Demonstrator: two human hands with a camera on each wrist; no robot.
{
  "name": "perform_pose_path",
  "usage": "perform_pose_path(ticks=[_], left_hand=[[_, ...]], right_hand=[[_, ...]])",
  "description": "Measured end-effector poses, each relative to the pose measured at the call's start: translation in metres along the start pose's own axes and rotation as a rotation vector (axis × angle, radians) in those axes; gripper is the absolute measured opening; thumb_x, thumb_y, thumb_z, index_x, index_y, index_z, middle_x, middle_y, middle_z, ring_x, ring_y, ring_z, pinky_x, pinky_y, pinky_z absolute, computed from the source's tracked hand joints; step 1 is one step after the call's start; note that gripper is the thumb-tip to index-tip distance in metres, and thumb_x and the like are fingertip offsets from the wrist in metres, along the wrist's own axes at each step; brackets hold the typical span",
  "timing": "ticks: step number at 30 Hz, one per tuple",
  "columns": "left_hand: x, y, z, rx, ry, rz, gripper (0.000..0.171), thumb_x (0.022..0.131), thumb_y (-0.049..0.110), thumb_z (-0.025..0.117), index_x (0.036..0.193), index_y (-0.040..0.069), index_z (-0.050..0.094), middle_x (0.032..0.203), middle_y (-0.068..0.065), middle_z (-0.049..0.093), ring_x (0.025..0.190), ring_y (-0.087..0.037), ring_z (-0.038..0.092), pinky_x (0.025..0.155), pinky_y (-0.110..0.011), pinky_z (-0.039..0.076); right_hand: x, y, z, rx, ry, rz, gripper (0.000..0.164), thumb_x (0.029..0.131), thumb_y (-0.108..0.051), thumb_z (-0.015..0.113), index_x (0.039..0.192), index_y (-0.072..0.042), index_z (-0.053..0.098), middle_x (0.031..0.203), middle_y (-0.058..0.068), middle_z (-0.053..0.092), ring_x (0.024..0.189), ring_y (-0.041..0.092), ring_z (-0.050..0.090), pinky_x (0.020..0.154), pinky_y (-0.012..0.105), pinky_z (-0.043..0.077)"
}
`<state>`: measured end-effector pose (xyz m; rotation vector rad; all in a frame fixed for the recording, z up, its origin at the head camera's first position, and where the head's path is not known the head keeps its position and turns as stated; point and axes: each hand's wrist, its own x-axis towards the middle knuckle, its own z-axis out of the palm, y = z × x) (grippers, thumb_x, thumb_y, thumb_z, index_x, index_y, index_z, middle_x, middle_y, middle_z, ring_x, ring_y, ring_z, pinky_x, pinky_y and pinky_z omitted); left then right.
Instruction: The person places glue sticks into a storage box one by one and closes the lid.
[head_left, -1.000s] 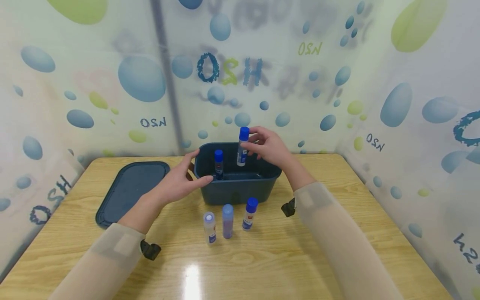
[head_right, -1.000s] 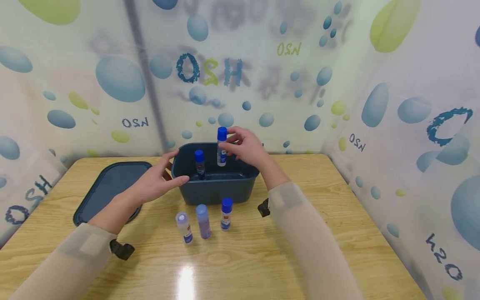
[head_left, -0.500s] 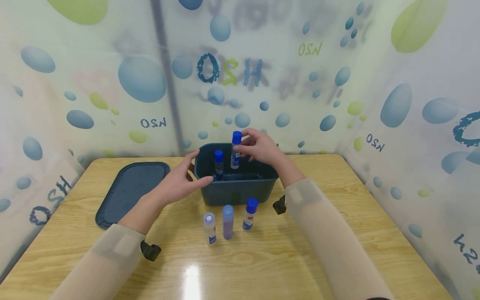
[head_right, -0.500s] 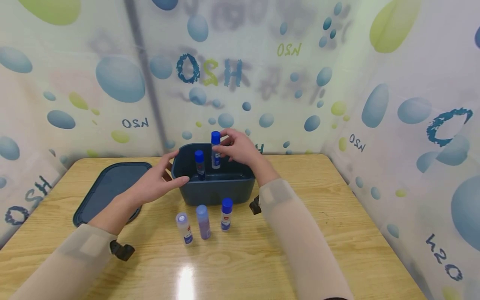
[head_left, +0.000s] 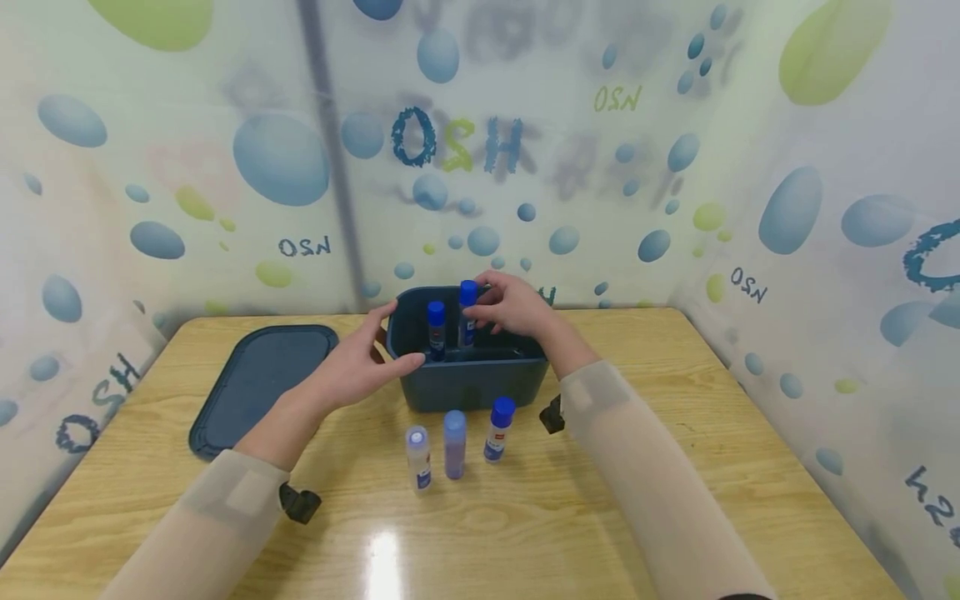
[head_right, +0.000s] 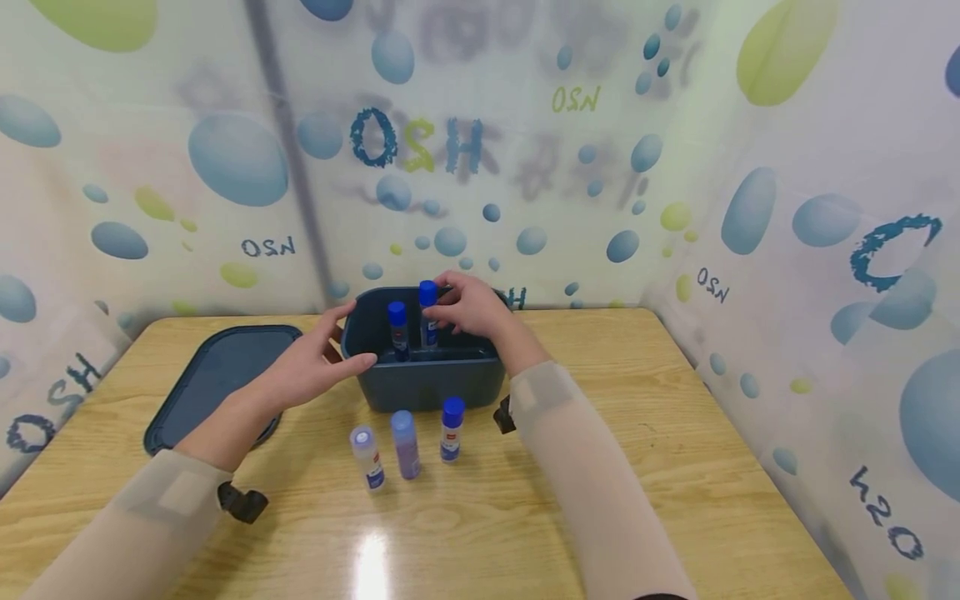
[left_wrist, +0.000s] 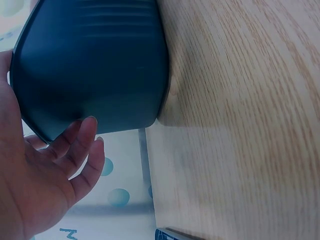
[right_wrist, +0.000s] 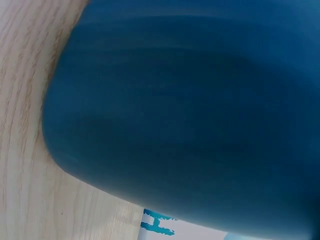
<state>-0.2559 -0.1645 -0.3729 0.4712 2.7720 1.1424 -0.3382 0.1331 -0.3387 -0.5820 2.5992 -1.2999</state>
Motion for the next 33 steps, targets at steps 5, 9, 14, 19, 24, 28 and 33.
perform_pose_path(ticks=[5,9,14,19,24,28,33], left_hand=[[-0.0006,0.0003,-0.0007,-0.001,0.001,0.002,0.111,0.099,0.070,0.070,0.178,0.023,0.010,0.138,-0.019,0.061,0.110,-0.031,0.067,0.087,-0.042,0.060],[-0.0009,0.0003,-0.0008,-0.002,0.001,0.001,0.111,0.099,0.070,0.070,0.178,0.023,0.010,0.139,-0.020,0.060,0.111,-0.031,0.067,0.088,-0.043,0.060],[-0.0008,-0.0002,-0.0005,-0.003,0.002,0.002,0.110,0.099,0.070,0.070,0.178,0.023,0.009,0.140,-0.020,0.060,0.112,-0.032,0.066,0.088,-0.043,0.060],[-0.0003,-0.0009,-0.0003,-0.006,0.002,0.003,0.110,0.099,0.070,0.070,0.178,0.023,0.009,0.140,-0.020,0.060,0.112,-0.032,0.066,0.089,-0.044,0.060],[0.0000,-0.0012,0.0004,-0.004,0.001,0.001,0.111,0.099,0.071,0.070,0.178,0.023,0.009,0.141,-0.020,0.060,0.112,-0.032,0.066,0.090,-0.045,0.060],[0.0001,-0.0009,0.0008,0.001,0.003,-0.003,0.111,0.098,0.072,0.070,0.178,0.024,0.010,0.141,-0.020,0.060,0.113,-0.032,0.066,0.090,-0.045,0.060],[-0.0001,-0.0008,0.0008,-0.006,0.000,-0.006,0.111,0.098,0.072,0.070,0.178,0.024,0.010,0.141,-0.020,0.060,0.113,-0.032,0.066,0.089,-0.044,0.060]], right_hand=[[0.0024,0.0024,0.0035,-0.054,-0.014,0.011,0.039,0.106,-0.025,0.077,0.141,-0.016,0.062,0.122,0.015,0.081,0.103,0.037,0.080,0.087,0.059,0.063],[0.0026,0.0027,0.0053,-0.088,-0.028,0.031,0.043,0.105,-0.026,0.077,0.144,-0.016,0.060,0.122,0.014,0.081,0.094,0.027,0.081,0.084,0.055,0.064],[0.0028,0.0031,0.0056,-0.130,-0.048,0.027,0.041,0.105,-0.027,0.077,0.142,-0.016,0.062,0.123,0.012,0.081,0.092,0.024,0.080,0.078,0.045,0.064],[0.0021,0.0031,0.0056,-0.170,-0.052,0.002,0.033,0.105,-0.026,0.078,0.134,-0.016,0.068,0.121,0.010,0.080,0.092,0.025,0.077,0.082,0.036,0.062],[0.0018,0.0037,0.0067,-0.180,-0.058,0.004,0.031,0.105,-0.023,0.078,0.133,-0.014,0.068,0.121,0.011,0.079,0.089,0.023,0.076,0.089,0.038,0.063],[0.0025,0.0047,0.0071,-0.179,-0.061,0.005,0.030,0.106,-0.022,0.077,0.133,-0.013,0.068,0.121,0.011,0.080,0.087,0.024,0.077,0.089,0.039,0.064],[0.0025,0.0043,0.0075,-0.177,-0.057,0.019,0.031,0.106,-0.023,0.076,0.135,-0.013,0.068,0.122,0.011,0.080,0.090,0.031,0.078,0.091,0.042,0.064]])
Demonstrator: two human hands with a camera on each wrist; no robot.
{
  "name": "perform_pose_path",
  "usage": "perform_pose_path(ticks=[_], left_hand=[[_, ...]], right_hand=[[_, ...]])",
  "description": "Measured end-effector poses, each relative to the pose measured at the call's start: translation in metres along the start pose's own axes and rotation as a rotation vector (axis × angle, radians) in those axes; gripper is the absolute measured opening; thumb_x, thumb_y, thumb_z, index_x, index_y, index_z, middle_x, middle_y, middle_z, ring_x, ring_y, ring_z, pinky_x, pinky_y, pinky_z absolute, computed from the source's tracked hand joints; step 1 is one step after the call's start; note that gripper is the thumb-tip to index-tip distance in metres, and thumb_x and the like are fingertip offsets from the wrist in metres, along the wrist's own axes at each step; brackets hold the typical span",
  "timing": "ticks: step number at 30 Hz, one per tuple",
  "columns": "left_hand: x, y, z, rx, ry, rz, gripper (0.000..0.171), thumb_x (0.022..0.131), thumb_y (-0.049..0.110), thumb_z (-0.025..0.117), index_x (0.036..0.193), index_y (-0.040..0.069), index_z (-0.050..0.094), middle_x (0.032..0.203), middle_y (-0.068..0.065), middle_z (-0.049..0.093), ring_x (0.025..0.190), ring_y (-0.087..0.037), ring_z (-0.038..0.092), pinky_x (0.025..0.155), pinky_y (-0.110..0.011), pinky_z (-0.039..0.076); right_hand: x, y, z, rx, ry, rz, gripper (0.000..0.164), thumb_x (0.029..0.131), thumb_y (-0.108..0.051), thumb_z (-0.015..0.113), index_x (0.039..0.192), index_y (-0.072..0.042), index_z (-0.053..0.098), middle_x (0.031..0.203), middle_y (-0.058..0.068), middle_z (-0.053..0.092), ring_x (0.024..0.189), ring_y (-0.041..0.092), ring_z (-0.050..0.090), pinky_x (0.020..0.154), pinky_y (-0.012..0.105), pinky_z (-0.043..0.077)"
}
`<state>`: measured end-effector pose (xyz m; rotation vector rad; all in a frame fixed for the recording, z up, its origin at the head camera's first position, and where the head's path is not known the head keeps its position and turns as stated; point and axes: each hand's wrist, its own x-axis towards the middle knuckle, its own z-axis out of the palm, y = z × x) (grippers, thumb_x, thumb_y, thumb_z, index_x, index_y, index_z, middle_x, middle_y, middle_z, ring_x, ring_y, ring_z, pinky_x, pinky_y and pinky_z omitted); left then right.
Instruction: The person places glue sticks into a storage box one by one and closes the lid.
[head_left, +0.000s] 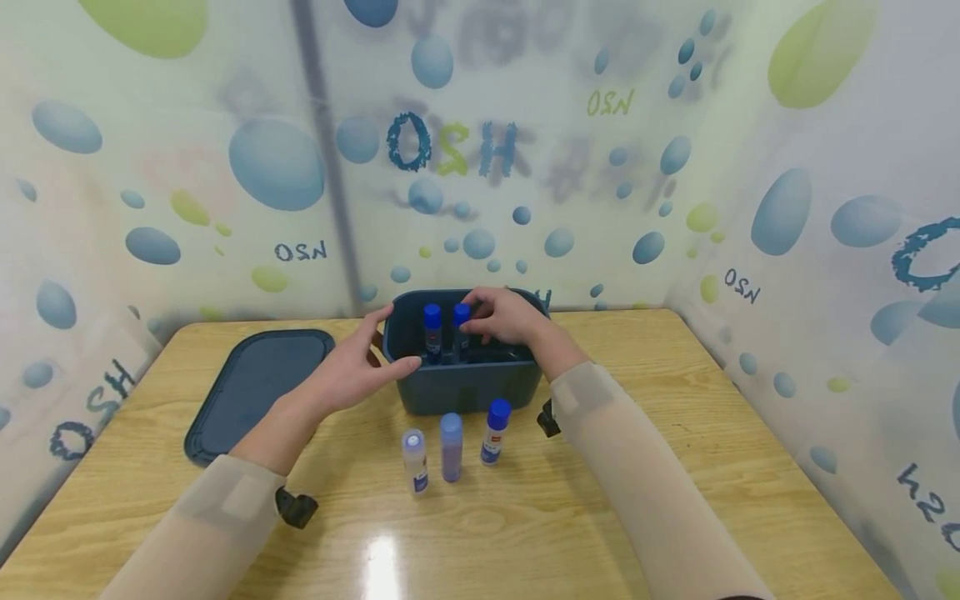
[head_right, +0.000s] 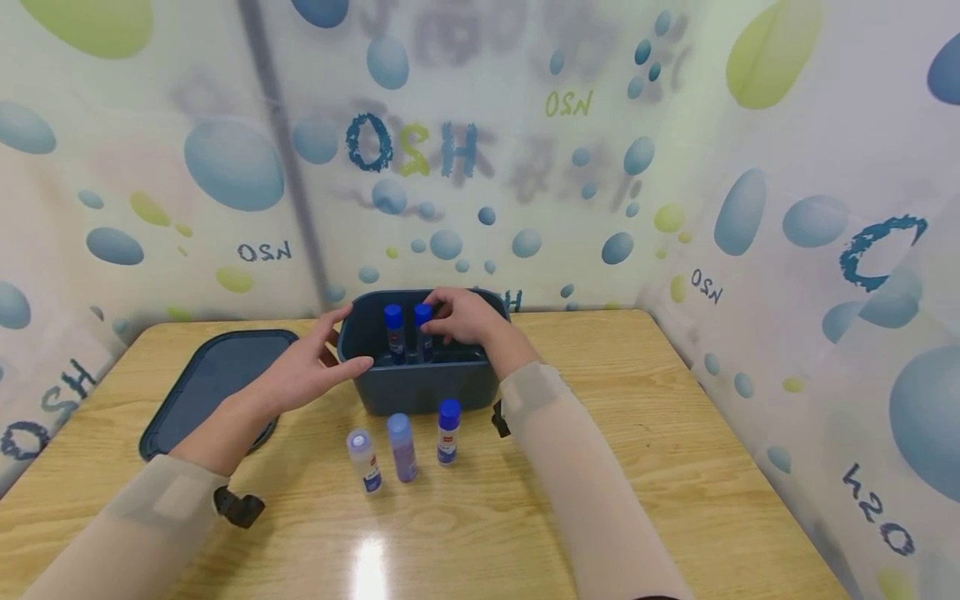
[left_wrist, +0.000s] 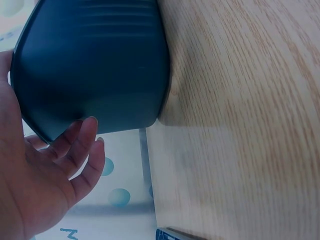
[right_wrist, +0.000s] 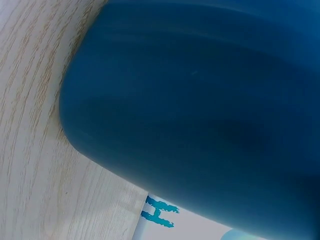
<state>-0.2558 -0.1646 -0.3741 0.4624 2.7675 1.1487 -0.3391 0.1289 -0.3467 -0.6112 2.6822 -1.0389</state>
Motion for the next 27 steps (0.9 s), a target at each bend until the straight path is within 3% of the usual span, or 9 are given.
perform_pose_path(ticks=[12,19,27], left_hand=[[0.0001,0.0003,0.0007,0.001,0.006,0.002,0.112,0.098,0.072,0.070,0.178,0.023,0.010,0.142,-0.020,0.059,0.113,-0.032,0.065,0.090,-0.043,0.060],[-0.0003,-0.0001,0.0009,0.004,0.008,0.006,0.111,0.098,0.071,0.070,0.178,0.022,0.010,0.141,-0.020,0.060,0.113,-0.032,0.065,0.089,-0.043,0.060],[-0.0003,-0.0007,0.0013,0.000,0.013,0.022,0.110,0.099,0.069,0.070,0.178,0.022,0.011,0.141,-0.020,0.060,0.112,-0.031,0.066,0.090,-0.043,0.060]], right_hand=[[-0.0007,-0.0007,0.0001,0.017,0.009,0.009,0.039,0.107,-0.022,0.075,0.143,-0.013,0.066,0.125,0.014,0.078,0.092,0.036,0.079,0.094,0.048,0.064],[-0.0015,-0.0008,-0.0015,0.019,0.043,0.001,0.038,0.107,-0.025,0.075,0.143,-0.019,0.066,0.124,0.010,0.078,0.089,0.029,0.078,0.083,0.040,0.062],[-0.0021,-0.0003,-0.0056,0.076,0.094,-0.011,0.040,0.107,-0.034,0.075,0.145,-0.027,0.066,0.134,0.006,0.075,0.090,0.021,0.077,0.073,0.037,0.059]])
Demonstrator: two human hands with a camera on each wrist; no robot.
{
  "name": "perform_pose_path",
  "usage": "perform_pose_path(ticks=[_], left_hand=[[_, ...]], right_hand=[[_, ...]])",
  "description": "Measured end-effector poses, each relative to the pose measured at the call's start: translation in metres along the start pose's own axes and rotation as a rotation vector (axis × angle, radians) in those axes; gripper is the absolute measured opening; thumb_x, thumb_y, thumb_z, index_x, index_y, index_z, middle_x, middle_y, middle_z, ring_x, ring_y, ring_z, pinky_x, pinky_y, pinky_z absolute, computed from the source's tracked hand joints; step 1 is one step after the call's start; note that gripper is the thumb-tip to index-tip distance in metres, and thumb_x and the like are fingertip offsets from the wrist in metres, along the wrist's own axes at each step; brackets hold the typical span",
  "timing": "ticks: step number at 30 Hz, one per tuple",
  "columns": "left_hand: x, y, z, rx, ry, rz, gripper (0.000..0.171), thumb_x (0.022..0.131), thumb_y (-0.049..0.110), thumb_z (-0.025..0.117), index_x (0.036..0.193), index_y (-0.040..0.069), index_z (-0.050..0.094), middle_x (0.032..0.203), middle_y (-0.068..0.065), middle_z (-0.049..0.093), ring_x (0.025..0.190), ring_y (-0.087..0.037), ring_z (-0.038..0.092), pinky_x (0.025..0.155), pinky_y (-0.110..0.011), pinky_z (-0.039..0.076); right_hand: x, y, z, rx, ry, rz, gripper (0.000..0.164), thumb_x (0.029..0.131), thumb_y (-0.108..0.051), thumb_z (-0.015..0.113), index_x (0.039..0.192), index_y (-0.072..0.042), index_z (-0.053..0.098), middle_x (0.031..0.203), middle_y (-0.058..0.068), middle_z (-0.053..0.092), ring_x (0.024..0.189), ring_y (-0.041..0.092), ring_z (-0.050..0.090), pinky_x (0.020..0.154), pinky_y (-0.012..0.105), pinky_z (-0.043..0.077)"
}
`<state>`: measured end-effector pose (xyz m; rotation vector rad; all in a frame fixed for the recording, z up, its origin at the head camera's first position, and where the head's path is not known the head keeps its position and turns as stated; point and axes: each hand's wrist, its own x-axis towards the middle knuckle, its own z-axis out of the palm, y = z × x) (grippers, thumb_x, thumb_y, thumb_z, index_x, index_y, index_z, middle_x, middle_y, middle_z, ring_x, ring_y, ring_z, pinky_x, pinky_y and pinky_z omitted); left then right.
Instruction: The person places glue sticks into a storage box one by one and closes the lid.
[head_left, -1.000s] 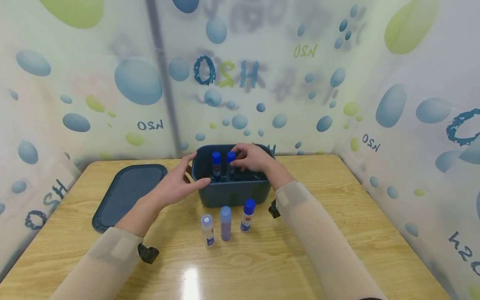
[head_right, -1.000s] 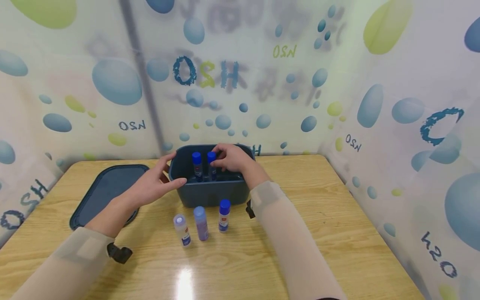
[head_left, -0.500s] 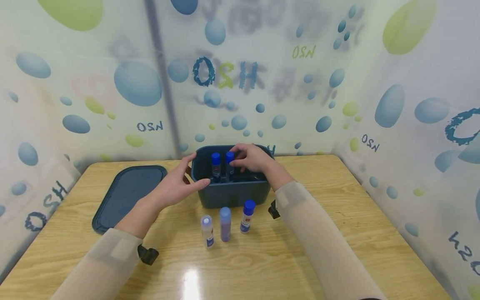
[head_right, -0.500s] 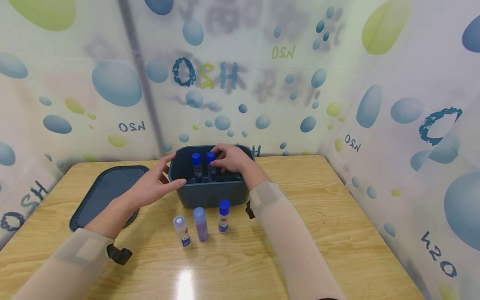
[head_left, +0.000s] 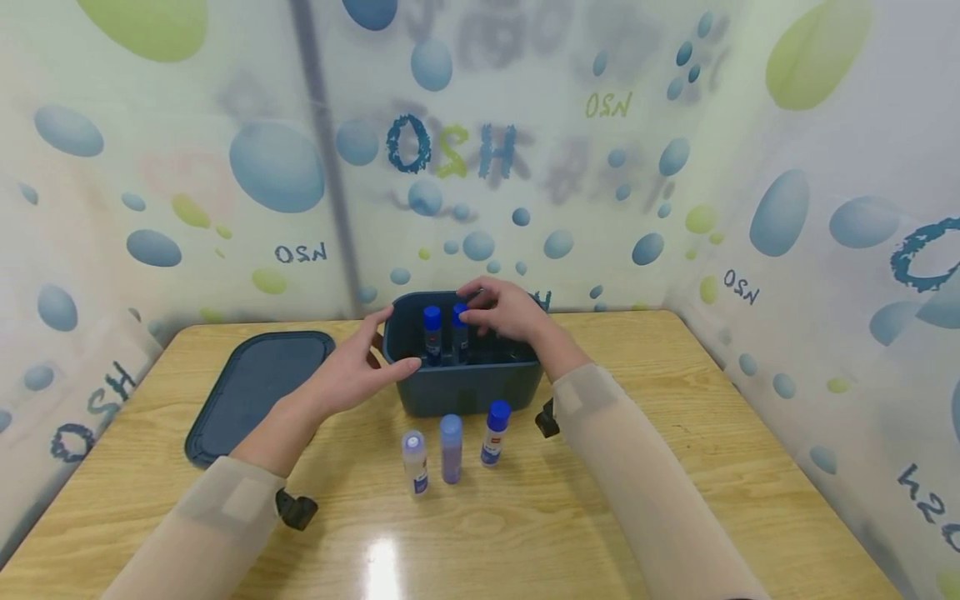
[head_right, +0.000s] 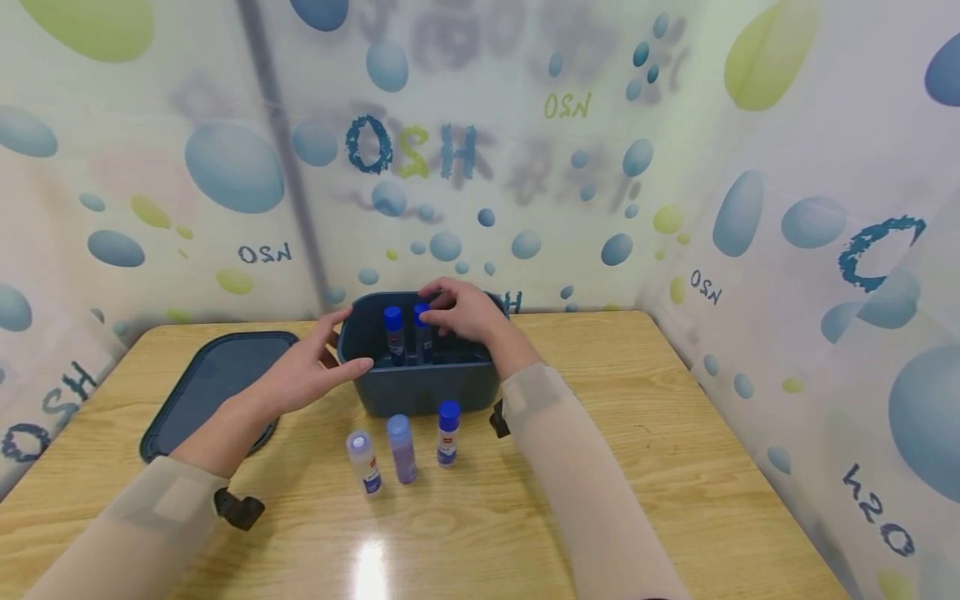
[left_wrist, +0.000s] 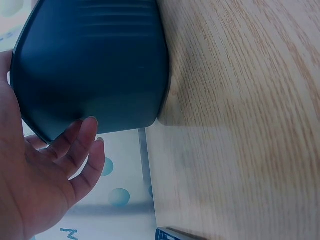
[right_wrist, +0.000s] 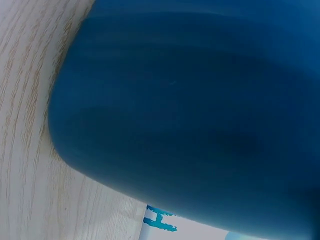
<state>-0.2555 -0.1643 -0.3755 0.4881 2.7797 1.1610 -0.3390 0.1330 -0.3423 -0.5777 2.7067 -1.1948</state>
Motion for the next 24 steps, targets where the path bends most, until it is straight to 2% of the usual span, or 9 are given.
perform_pose_path(ticks=[3,6,8,13,19,21,24], left_hand=[[0.000,0.000,0.000,0.005,0.003,-0.002,0.110,0.099,0.070,0.070,0.178,0.022,0.011,0.141,-0.019,0.060,0.112,-0.031,0.066,0.089,-0.043,0.061],[0.000,0.000,0.000,0.007,0.003,-0.006,0.110,0.099,0.070,0.070,0.178,0.022,0.011,0.141,-0.020,0.060,0.112,-0.031,0.066,0.089,-0.043,0.061],[-0.001,0.000,0.000,0.009,0.002,-0.007,0.110,0.099,0.070,0.070,0.178,0.022,0.011,0.141,-0.020,0.060,0.112,-0.031,0.066,0.089,-0.043,0.061],[-0.001,0.000,0.001,0.006,-0.005,-0.006,0.110,0.099,0.069,0.070,0.178,0.021,0.011,0.142,-0.020,0.060,0.111,-0.031,0.066,0.089,-0.043,0.061],[-0.001,0.002,0.001,0.013,-0.008,-0.006,0.110,0.099,0.070,0.070,0.178,0.023,0.010,0.141,-0.020,0.060,0.110,-0.030,0.067,0.087,-0.042,0.060],[-0.001,0.002,0.000,0.014,-0.008,-0.008,0.110,0.099,0.070,0.069,0.178,0.023,0.009,0.142,-0.020,0.060,0.111,-0.031,0.067,0.087,-0.042,0.060],[-0.002,0.002,-0.001,0.012,-0.010,-0.010,0.110,0.100,0.070,0.069,0.179,0.023,0.009,0.144,-0.021,0.059,0.112,-0.031,0.067,0.088,-0.043,0.060]], right_hand=[[0.000,-0.001,-0.002,0.048,0.026,-0.014,0.040,0.107,-0.035,0.074,0.145,-0.027,0.066,0.134,0.006,0.076,0.092,0.023,0.077,0.076,0.041,0.060],[-0.002,-0.002,-0.004,0.122,0.067,-0.039,0.036,0.108,-0.034,0.074,0.142,-0.024,0.069,0.130,0.006,0.078,0.096,0.031,0.077,0.079,0.049,0.060],[-0.004,-0.003,-0.006,0.161,0.098,-0.060,0.033,0.108,-0.033,0.073,0.139,-0.022,0.071,0.128,0.007,0.078,0.098,0.037,0.076,0.077,0.049,0.059],[-0.010,-0.006,-0.012,0.182,0.170,-0.097,0.031,0.107,-0.034,0.074,0.134,-0.017,0.075,0.121,0.009,0.079,0.098,0.044,0.075,0.071,0.037,0.055],[-0.023,-0.013,-0.019,0.210,0.228,-0.135,0.024,0.107,-0.034,0.075,0.116,-0.012,0.081,0.106,0.009,0.081,0.097,0.048,0.071,0.073,0.035,0.054],[-0.029,-0.015,-0.021,0.207,0.236,-0.148,0.022,0.106,-0.035,0.076,0.111,-0.014,0.081,0.102,0.007,0.080,0.097,0.047,0.071,0.070,0.035,0.053],[-0.038,-0.016,-0.024,0.197,0.242,-0.175,0.021,0.106,-0.034,0.076,0.108,-0.013,0.080,0.100,0.006,0.079,0.092,0.041,0.072,0.074,0.035,0.057]])
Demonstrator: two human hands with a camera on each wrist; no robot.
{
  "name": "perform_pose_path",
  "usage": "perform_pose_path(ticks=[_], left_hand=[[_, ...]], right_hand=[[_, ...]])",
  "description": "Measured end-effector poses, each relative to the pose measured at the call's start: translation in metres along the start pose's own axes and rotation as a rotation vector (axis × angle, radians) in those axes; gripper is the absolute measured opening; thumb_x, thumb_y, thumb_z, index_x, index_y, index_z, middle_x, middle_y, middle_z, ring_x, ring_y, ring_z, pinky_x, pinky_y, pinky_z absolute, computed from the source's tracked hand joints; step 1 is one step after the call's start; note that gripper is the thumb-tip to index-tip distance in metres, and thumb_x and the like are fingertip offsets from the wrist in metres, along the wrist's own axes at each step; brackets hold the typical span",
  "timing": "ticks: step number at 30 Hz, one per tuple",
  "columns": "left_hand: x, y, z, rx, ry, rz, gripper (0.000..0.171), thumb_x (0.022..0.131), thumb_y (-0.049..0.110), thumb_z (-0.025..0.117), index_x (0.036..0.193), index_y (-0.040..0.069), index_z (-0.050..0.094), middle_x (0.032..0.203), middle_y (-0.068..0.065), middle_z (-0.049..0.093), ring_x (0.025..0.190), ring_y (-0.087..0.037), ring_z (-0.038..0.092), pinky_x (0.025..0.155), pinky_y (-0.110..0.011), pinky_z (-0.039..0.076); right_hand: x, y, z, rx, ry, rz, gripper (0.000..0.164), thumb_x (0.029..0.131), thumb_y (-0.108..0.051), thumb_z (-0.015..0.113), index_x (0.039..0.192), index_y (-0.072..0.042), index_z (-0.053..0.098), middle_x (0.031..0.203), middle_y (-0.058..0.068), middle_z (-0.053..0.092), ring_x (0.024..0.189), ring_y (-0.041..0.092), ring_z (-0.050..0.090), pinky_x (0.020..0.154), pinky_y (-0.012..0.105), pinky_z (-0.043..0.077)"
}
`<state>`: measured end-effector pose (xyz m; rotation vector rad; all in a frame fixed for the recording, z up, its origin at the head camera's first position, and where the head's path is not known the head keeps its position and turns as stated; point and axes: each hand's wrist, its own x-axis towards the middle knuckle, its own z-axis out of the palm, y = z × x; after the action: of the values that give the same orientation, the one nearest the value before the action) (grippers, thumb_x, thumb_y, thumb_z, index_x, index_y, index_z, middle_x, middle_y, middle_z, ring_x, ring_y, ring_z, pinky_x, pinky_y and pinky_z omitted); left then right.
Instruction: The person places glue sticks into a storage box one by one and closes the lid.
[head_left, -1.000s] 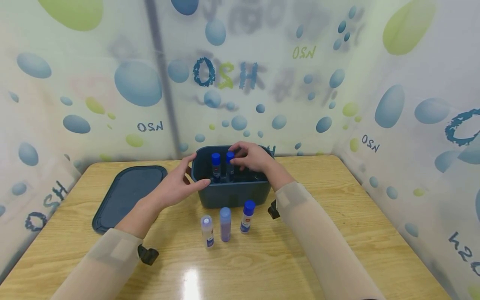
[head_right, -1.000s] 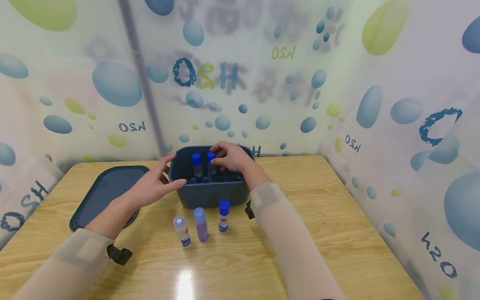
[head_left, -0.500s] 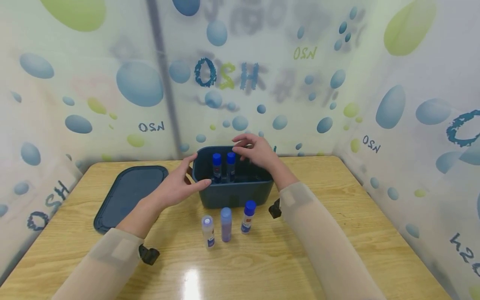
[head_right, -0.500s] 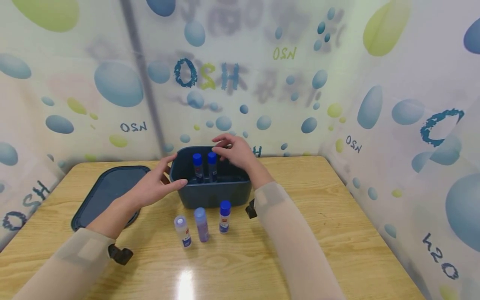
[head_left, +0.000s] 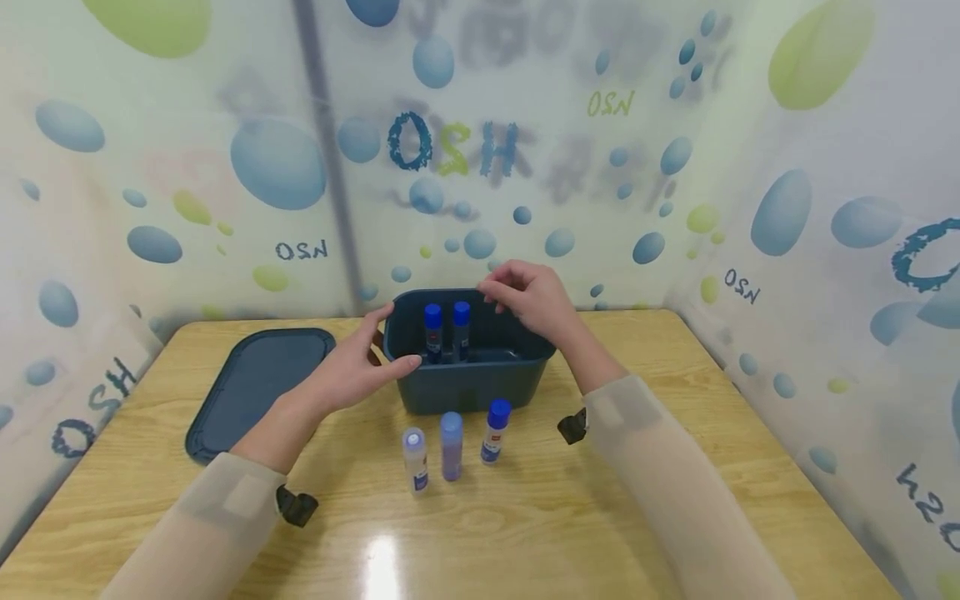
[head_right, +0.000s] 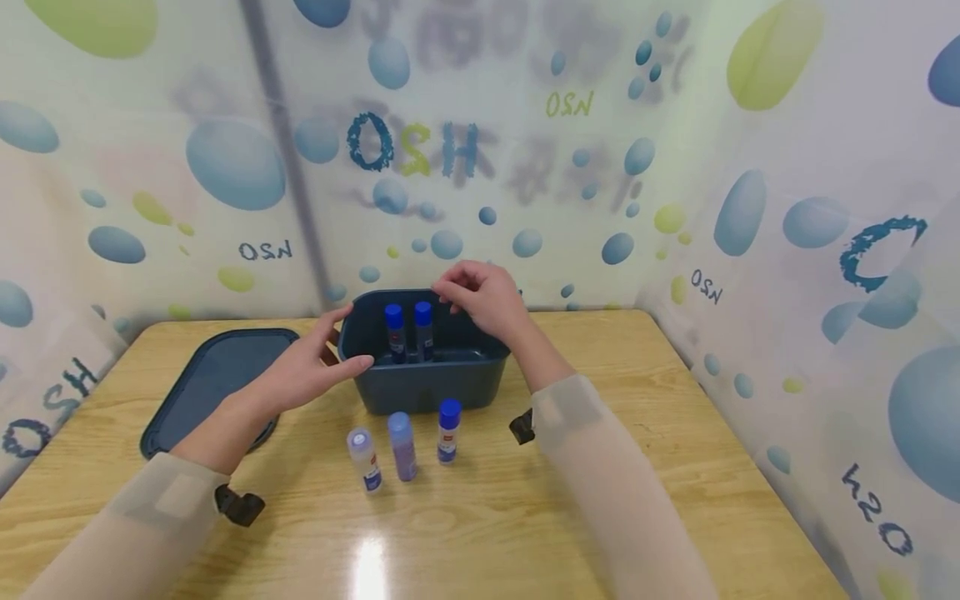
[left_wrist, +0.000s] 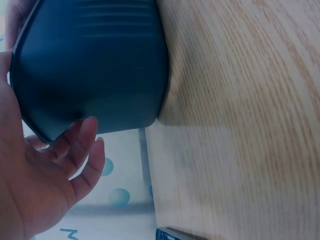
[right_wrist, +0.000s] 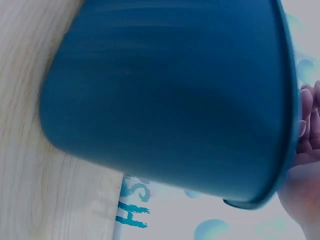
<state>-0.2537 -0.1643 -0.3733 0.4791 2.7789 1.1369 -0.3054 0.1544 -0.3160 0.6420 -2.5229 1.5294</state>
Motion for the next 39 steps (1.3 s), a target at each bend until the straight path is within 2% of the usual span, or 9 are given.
perform_pose_path(ticks=[4,6,8,13,18,22,28,32,39], left_hand=[[-0.001,0.000,-0.001,0.003,-0.001,0.001,0.109,0.100,0.069,0.069,0.179,0.023,0.008,0.144,-0.021,0.058,0.113,-0.032,0.067,0.088,-0.043,0.060],[-0.001,0.000,-0.001,0.002,-0.001,0.001,0.109,0.100,0.069,0.069,0.179,0.023,0.008,0.145,-0.021,0.058,0.113,-0.032,0.067,0.088,-0.043,0.060],[-0.001,0.000,-0.001,0.002,-0.001,0.000,0.109,0.100,0.069,0.069,0.179,0.023,0.008,0.145,-0.021,0.058,0.113,-0.032,0.067,0.088,-0.043,0.060],[-0.002,-0.001,-0.001,0.003,0.000,-0.005,0.110,0.100,0.070,0.069,0.179,0.023,0.008,0.146,-0.021,0.058,0.114,-0.033,0.066,0.089,-0.044,0.061],[-0.001,-0.003,-0.002,0.001,0.001,-0.006,0.110,0.099,0.070,0.069,0.179,0.023,0.009,0.146,-0.022,0.058,0.114,-0.033,0.067,0.088,-0.044,0.061],[-0.001,-0.004,-0.001,0.002,0.000,-0.005,0.110,0.099,0.071,0.069,0.178,0.023,0.009,0.145,-0.022,0.058,0.114,-0.033,0.067,0.088,-0.043,0.061],[0.000,-0.004,0.000,0.000,-0.002,-0.002,0.110,0.099,0.071,0.069,0.179,0.024,0.008,0.146,-0.022,0.058,0.114,-0.034,0.067,0.087,-0.043,0.061],[0.000,-0.003,0.000,-0.001,-0.004,-0.006,0.111,0.099,0.071,0.069,0.179,0.025,0.008,0.146,-0.022,0.058,0.115,-0.034,0.066,0.087,-0.043,0.061],[0.001,-0.002,0.001,0.005,-0.003,-0.007,0.111,0.099,0.072,0.069,0.179,0.024,0.008,0.146,-0.022,0.058,0.116,-0.034,0.066,0.088,-0.043,0.061]], right_hand=[[-0.013,-0.005,-0.006,0.009,-0.004,-0.023,0.019,0.106,-0.031,0.076,0.110,-0.012,0.079,0.102,0.006,0.078,0.084,0.033,0.071,0.087,0.047,0.062],[-0.020,-0.008,-0.008,0.032,-0.017,-0.019,0.019,0.106,-0.030,0.077,0.113,-0.012,0.079,0.102,0.006,0.078,0.082,0.034,0.070,0.089,0.054,0.062],[-0.028,-0.009,-0.011,0.036,-0.034,-0.008,0.020,0.106,-0.029,0.077,0.117,-0.013,0.079,0.101,0.005,0.077,0.080,0.034,0.070,0.089,0.052,0.061],[-0.048,-0.010,-0.018,0.019,-0.085,0.027,0.024,0.107,-0.031,0.075,0.126,-0.016,0.077,0.097,0.004,0.076,0.082,0.032,0.070,0.076,0.037,0.059],[-0.066,-0.011,-0.021,0.008,-0.135,0.047,0.023,0.107,-0.032,0.076,0.125,-0.019,0.076,0.098,0.005,0.076,0.090,0.045,0.070,0.073,0.043,0.058],[-0.080,-0.009,-0.022,-0.002,-0.167,0.058,0.021,0.106,-0.031,0.076,0.125,-0.021,0.076,0.102,0.008,0.077,0.092,0.050,0.070,0.074,0.038,0.060],[-0.099,-0.009,-0.024,0.012,-0.231,0.025,0.023,0.106,-0.022,0.076,0.128,-0.015,0.077,0.107,0.011,0.077,0.084,0.037,0.072,0.071,0.033,0.059],[-0.110,-0.006,-0.023,0.020,-0.283,0.025,0.029,0.105,-0.021,0.077,0.131,-0.008,0.075,0.111,0.004,0.077,0.081,0.026,0.071,0.072,0.032,0.060],[-0.126,-0.001,-0.021,0.007,-0.351,0.039,0.034,0.105,-0.022,0.078,0.136,-0.008,0.073,0.114,0.004,0.077,0.079,0.024,0.069,0.070,0.033,0.059]])
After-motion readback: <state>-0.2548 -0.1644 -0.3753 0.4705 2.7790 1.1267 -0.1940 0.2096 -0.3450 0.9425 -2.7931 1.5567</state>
